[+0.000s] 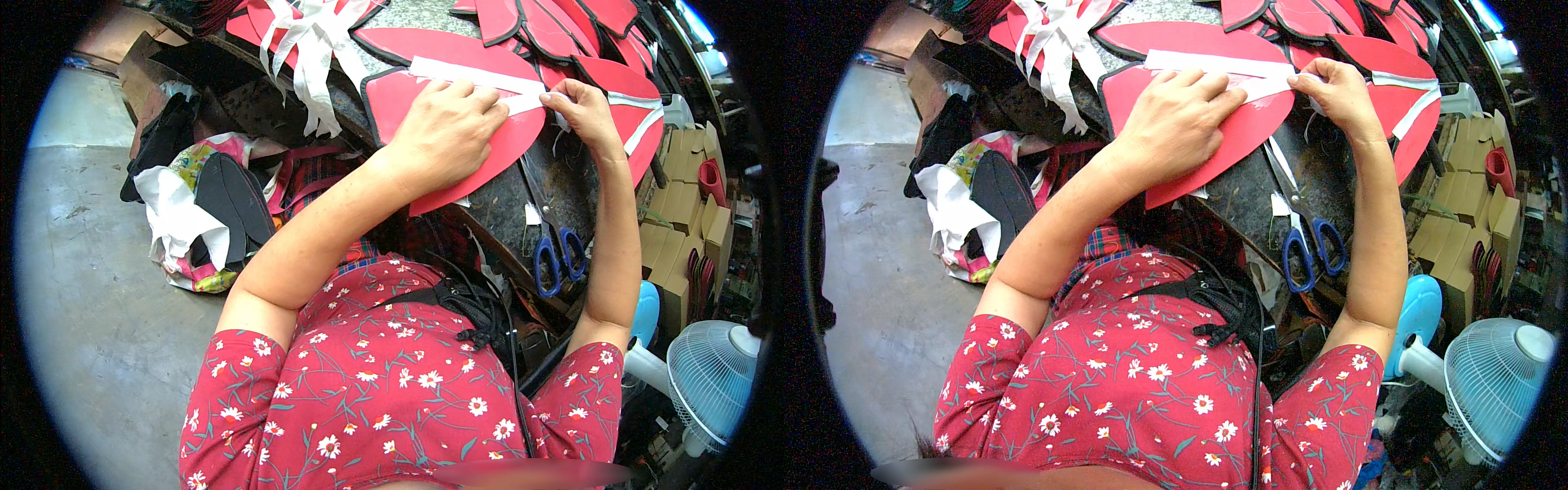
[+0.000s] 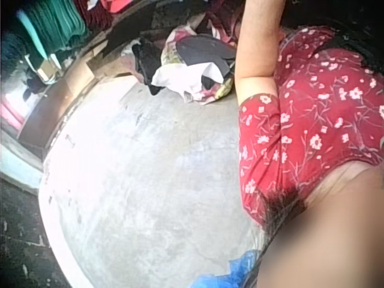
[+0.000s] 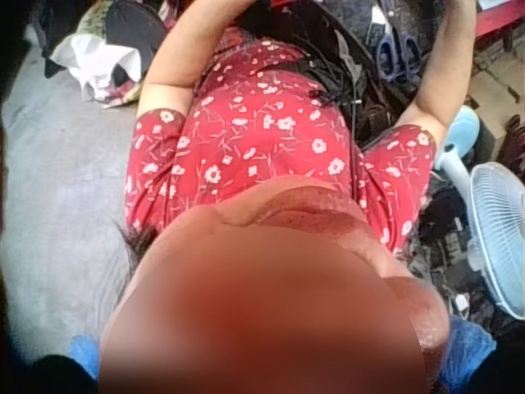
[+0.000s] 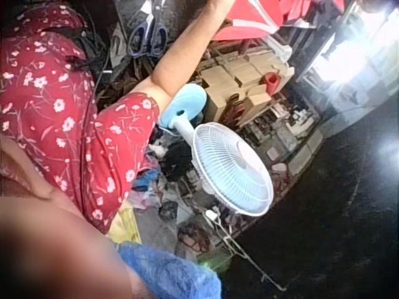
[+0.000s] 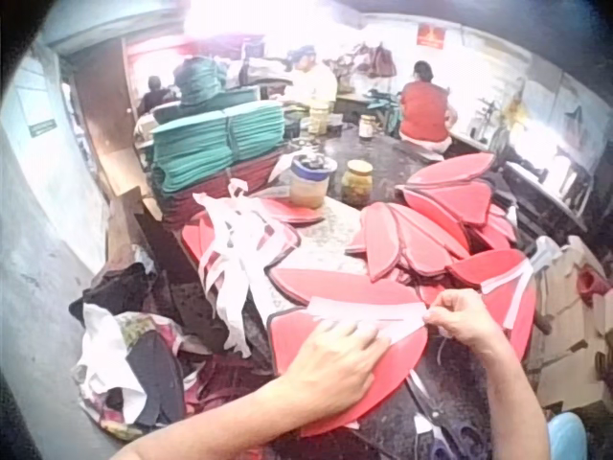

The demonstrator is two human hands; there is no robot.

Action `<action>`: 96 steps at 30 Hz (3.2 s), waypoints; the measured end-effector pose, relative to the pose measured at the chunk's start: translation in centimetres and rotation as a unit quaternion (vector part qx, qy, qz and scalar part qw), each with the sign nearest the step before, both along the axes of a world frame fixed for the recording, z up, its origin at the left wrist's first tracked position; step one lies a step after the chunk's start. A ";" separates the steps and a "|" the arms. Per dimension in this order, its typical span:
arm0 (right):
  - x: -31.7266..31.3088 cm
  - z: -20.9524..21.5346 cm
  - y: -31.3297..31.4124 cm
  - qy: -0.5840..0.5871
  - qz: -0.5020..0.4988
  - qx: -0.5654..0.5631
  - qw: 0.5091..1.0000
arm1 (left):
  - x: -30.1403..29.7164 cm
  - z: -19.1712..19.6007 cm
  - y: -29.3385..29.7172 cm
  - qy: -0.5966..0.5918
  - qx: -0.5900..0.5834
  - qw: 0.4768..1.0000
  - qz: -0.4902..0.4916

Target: The person uses scissors to cut a white fabric strip into smaller pieces. They then place the cut pieces onto pink foam shapes on the table.

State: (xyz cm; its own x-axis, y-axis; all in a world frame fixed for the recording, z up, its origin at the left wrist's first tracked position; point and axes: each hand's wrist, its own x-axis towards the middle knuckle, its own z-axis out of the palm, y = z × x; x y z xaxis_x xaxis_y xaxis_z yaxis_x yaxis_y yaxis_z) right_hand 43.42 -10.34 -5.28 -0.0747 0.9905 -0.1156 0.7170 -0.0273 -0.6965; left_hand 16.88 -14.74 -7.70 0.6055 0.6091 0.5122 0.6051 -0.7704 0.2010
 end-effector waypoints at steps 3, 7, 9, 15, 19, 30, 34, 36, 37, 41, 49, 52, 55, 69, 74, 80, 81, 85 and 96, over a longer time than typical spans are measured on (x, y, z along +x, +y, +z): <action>-0.9 0.4 -0.4 -0.104 -0.028 0.040 0.993 | 0.4 0.0 0.3 0.003 -0.005 1.000 -0.003; -2.3 1.6 -5.1 -0.318 -0.008 0.332 0.888 | 1.2 0.3 1.3 0.014 -0.040 0.999 -0.016; -3.0 2.5 -9.1 -0.287 -0.015 0.282 0.915 | 1.8 0.6 2.0 0.031 -0.058 0.998 -0.016; -4.2 4.2 -19.6 -0.317 -0.009 0.063 0.946 | 3.8 1.1 3.6 0.087 -0.068 0.993 -0.034; -4.7 3.8 -21.8 -0.285 -0.051 0.093 0.953 | 3.5 1.2 3.1 0.085 -0.076 0.993 -0.041; 2.1 2.3 -20.4 0.130 -0.214 -0.094 0.964 | 0.5 2.2 -3.3 0.013 -0.034 0.998 0.045; 2.2 3.1 -19.7 0.157 -0.154 -0.103 0.970 | 0.6 2.7 -3.5 0.007 -0.035 0.997 0.066; 1.4 3.4 -18.9 0.038 -0.151 -0.102 0.983 | 0.5 2.7 -3.7 0.007 -0.018 0.998 0.065; 1.0 3.6 -18.3 -0.058 -0.152 -0.104 0.981 | 0.5 2.6 -3.8 0.010 -0.014 0.998 0.062; -0.9 4.0 -15.9 -0.204 -0.172 -0.088 0.960 | 0.6 2.3 -3.9 0.016 -0.014 0.998 0.058; -1.0 3.7 -14.2 -0.226 -0.150 -0.046 0.961 | 0.7 1.9 -4.0 0.000 0.002 0.999 0.043; 0.3 2.7 -15.0 -0.140 -0.166 -0.063 0.974 | 0.6 1.8 -4.0 0.007 0.002 0.999 0.041; 0.5 2.0 -16.0 -0.149 -0.202 -0.076 0.965 | 0.4 2.1 -3.9 0.008 -0.003 0.999 0.040; -6.2 4.3 -17.6 0.392 -0.010 0.000 0.920 | 0.7 6.8 -5.7 -0.090 -0.045 0.994 0.043; -7.8 3.1 -15.5 0.507 -0.130 0.070 0.849 | 2.3 6.4 -7.9 -0.083 -0.061 0.991 -0.081; 2.4 5.4 -11.9 0.472 -0.164 0.266 0.824 | -0.5 4.8 -5.3 -0.188 -0.023 0.975 -0.112; 5.2 5.7 -11.0 0.451 -0.234 0.280 0.815 | -1.1 4.6 -4.7 -0.185 -0.010 0.978 -0.098; 15.7 3.0 -6.8 0.357 -0.273 0.259 0.855 | -3.8 3.6 -3.8 -0.183 0.009 0.982 -0.043; -3.9 2.2 -3.9 -0.237 0.136 0.378 0.885 | -14.3 1.0 2.0 -0.098 0.135 0.955 0.246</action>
State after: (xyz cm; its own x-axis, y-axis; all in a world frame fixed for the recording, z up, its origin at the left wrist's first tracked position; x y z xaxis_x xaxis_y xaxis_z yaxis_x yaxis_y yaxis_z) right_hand 39.52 -14.28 -3.12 -0.4423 0.7514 0.4896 0.8420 0.5359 -0.0619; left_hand 2.59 -12.74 -6.66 0.1567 0.6246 0.7651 0.8780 -0.4428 0.1817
